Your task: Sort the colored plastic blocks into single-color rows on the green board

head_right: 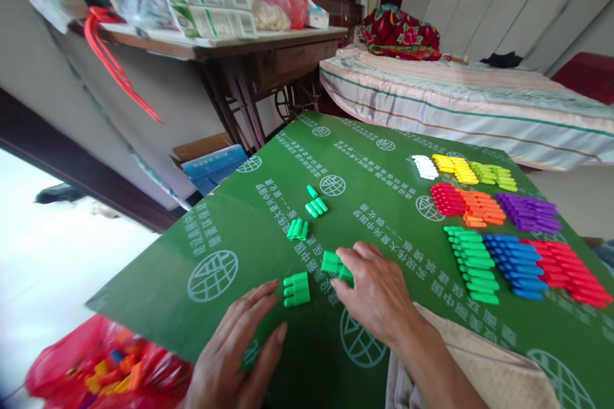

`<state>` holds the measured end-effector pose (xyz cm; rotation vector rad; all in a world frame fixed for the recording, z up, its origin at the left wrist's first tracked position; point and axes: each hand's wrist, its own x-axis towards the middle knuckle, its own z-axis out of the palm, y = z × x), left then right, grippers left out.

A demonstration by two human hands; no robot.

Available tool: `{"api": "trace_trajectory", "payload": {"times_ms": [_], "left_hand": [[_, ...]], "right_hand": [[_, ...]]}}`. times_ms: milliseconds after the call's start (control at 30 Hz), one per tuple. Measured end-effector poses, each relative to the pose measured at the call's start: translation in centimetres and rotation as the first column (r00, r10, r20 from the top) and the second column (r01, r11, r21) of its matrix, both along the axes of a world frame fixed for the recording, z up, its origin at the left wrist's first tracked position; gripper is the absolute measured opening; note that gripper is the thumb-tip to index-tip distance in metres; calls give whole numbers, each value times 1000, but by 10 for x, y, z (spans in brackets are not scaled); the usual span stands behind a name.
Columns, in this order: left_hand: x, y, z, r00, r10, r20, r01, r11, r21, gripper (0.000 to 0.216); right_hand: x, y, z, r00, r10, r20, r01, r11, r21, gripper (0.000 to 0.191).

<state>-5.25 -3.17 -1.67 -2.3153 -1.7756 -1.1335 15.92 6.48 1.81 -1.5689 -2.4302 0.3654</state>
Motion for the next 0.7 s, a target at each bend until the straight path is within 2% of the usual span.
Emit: {"api": "trace_trajectory", "payload": {"times_ms": [67, 167, 267, 333, 400, 500, 600, 700], "left_hand": [[15, 10, 11, 977, -20, 214, 58, 983, -173, 37], [37, 29, 19, 846, 71, 529, 201, 876, -439, 38], [53, 46, 19, 722, 126, 681, 329, 803, -497, 36], [60, 53, 18, 675, 137, 725, 384, 774, -504, 34], [63, 59, 17, 675, 142, 724, 395, 759, -517, 37], [67, 69, 18, 786, 105, 609, 325, 768, -552, 35], [73, 78, 20, 922, 17, 387, 229, 781, -581, 28], [82, 87, 22, 985, -82, 151, 158, 774, -613, 27]], "right_hand": [[-1, -12, 0, 998, 45, -48, -43, 998, 47, 31], [-1, -27, -2, 990, 99, -98, -86, 989, 123, 31], [4, -37, -6, 987, 93, -129, -68, 980, 185, 30], [12, -41, -10, 988, 51, -145, -23, 981, 191, 30], [23, -42, -14, 985, -35, -167, 64, 983, 171, 30], [46, -43, -22, 950, -201, -238, 229, 968, 97, 34], [68, -44, -29, 883, -383, -273, 410, 911, 51, 40], [84, -46, -33, 826, -530, -192, 551, 832, 72, 42]]}}
